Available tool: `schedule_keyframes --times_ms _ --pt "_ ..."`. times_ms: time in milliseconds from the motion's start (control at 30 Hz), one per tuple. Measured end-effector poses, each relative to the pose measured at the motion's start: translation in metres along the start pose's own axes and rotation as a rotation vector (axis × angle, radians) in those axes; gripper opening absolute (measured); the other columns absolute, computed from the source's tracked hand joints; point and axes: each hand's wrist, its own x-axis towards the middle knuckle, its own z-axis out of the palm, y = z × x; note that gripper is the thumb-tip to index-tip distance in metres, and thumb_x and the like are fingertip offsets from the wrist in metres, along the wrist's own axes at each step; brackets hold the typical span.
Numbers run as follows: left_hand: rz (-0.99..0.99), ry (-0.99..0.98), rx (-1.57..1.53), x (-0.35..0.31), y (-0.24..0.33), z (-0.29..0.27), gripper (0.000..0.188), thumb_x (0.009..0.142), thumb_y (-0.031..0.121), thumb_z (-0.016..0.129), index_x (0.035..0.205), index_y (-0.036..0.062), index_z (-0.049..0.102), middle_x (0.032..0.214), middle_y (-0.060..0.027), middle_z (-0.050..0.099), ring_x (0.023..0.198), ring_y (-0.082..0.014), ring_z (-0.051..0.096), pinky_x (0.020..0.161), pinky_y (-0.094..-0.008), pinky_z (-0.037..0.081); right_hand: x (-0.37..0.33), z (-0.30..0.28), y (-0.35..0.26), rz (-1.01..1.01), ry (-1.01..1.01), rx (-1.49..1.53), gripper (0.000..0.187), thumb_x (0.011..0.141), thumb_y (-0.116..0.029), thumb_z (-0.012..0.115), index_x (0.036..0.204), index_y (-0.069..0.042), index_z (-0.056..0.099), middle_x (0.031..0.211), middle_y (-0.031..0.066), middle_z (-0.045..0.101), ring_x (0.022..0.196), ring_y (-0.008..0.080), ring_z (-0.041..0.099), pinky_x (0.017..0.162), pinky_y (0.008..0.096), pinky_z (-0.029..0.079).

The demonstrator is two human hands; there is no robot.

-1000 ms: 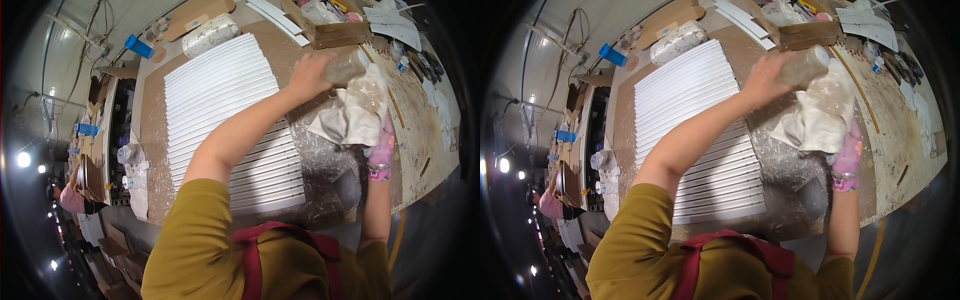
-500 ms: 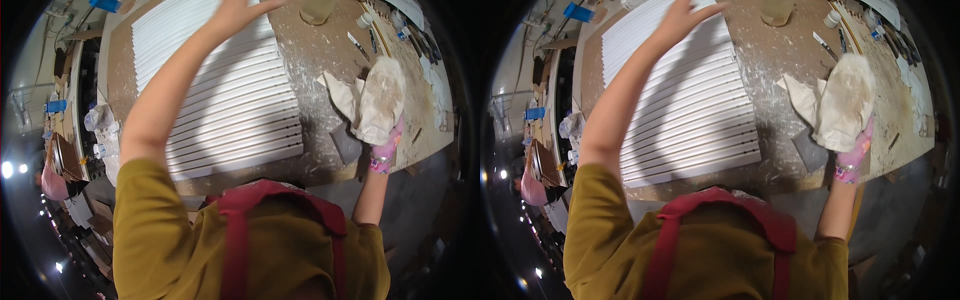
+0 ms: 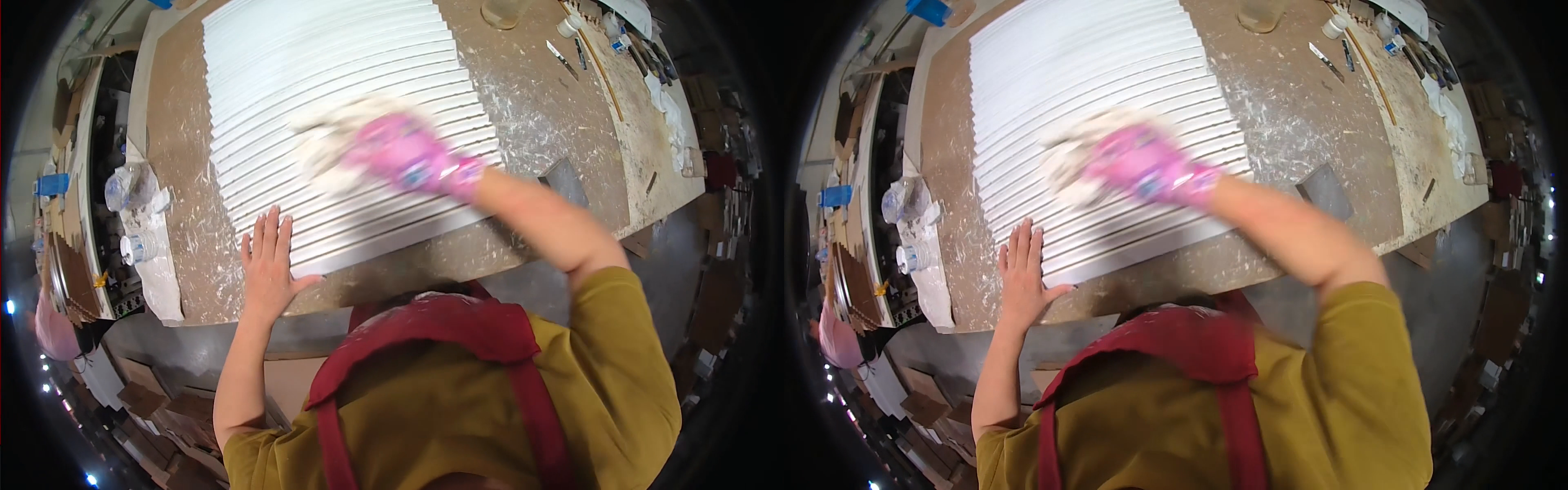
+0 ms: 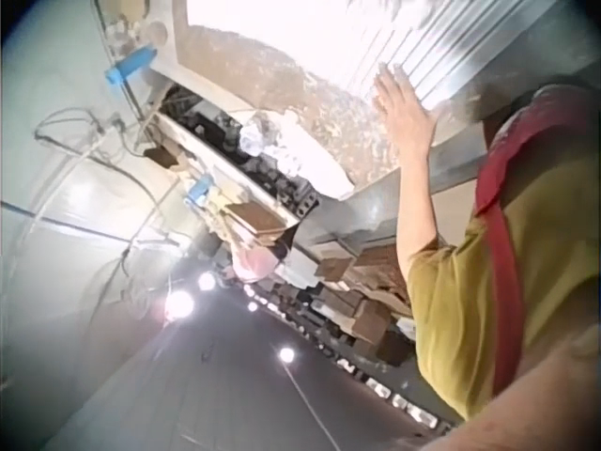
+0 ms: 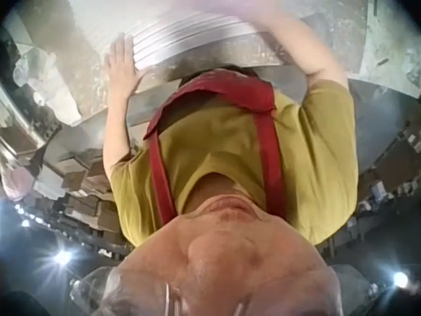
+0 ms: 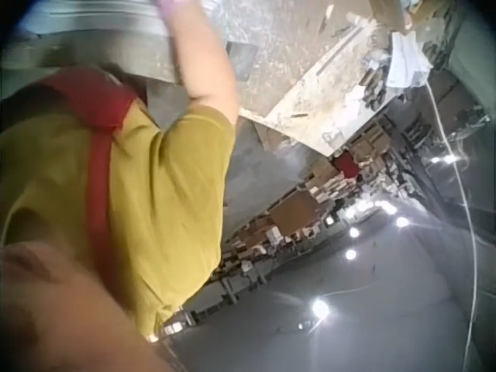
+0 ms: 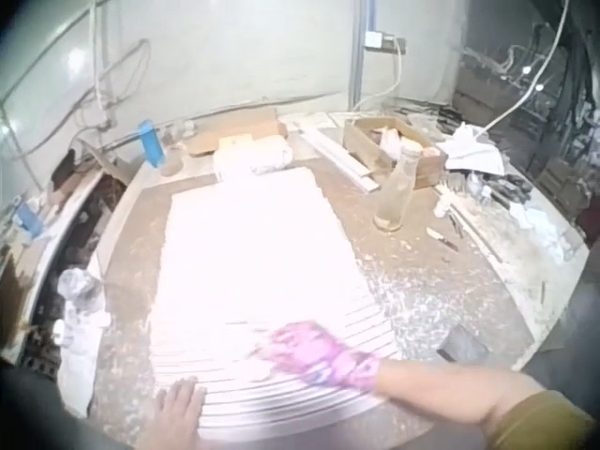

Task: The person wipes white slats with a cloth, pours liquid onto the cloth from a bottle, and sands the edges of the slats with a block.

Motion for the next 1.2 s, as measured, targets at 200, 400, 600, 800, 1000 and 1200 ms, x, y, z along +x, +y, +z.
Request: schedule_keyframes --times_ms 200,400,600,800,1000,1200 --pt "-0.004 -0.029 -0.084 0.006 0.006 -0.003 0.109 0.056 0.036 0.086 0.145 0.007 0.031 0.155 -0.0128 0.025 0.141 -0.0343 0.026 0.111 -0.0519 0.019 -0.13 -0.097 0.121 0.507 0.36 -0.613 0.026 0.09 -0.017 0.059 0.115 -0.009 0.058 0.092 0.0115 0.065 0.073 0.0211 0.065 0.06 0.03 0.057" --pt "-0.002 0.004 -0.102 0.002 0.0 0.001 0.11 0.055 0.031 0.087 0.146 0.0082 0.03 0.155 -0.0121 0.024 0.141 -0.0346 0.026 0.11 -0.054 0.02 -0.04 0.025 0.005 -0.085 0.228 -0.778 0.04 0.09 -0.016 0.054 0.13 -0.019 0.051 0.105 0.0102 0.062 0.092 0.0227 0.063 0.079 0.0387 0.057" --pt "0.015 0.042 -0.085 0.003 0.0 0.003 0.106 0.055 0.036 0.087 0.144 0.0088 0.035 0.154 -0.0112 0.028 0.139 -0.0342 0.03 0.109 -0.0552 0.024 -0.134 -0.079 0.093 0.621 0.047 -1.08 0.037 0.094 -0.011 0.049 0.131 -0.019 0.053 0.082 0.0111 0.065 0.061 0.0142 0.063 0.044 0.0245 0.052" --pt "0.012 0.044 -0.034 0.003 0.0 0.003 0.105 0.059 0.044 0.085 0.144 0.0073 0.035 0.155 -0.011 0.026 0.139 -0.0337 0.03 0.109 -0.0556 0.025 -0.077 0.044 -0.005 0.061 0.216 -0.597 0.026 0.089 -0.019 0.054 0.113 -0.01 0.057 0.088 0.0062 0.06 0.074 0.0189 0.06 0.072 0.0334 0.053" --pt "0.025 0.052 -0.042 -0.002 -0.001 0.002 0.105 0.061 0.047 0.082 0.145 0.0064 0.032 0.156 -0.0114 0.024 0.14 -0.0344 0.028 0.109 -0.0568 0.024 -0.161 -0.027 0.014 0.198 0.272 -0.281 0.032 0.087 -0.011 0.061 0.118 -0.018 0.059 0.107 0.0088 0.065 0.081 0.0258 0.064 0.074 0.0344 0.055" --pt "0.019 0.051 -0.025 0.0 0.001 0.005 0.103 0.065 0.049 0.079 0.145 0.0062 0.031 0.156 -0.0111 0.022 0.141 -0.034 0.026 0.11 -0.0562 0.022 -0.155 -0.055 -0.002 0.385 0.443 -1.161 0.043 0.086 -0.006 0.056 0.129 -0.012 0.051 0.085 0.0108 0.06 0.066 0.0185 0.059 0.055 0.0324 0.055"
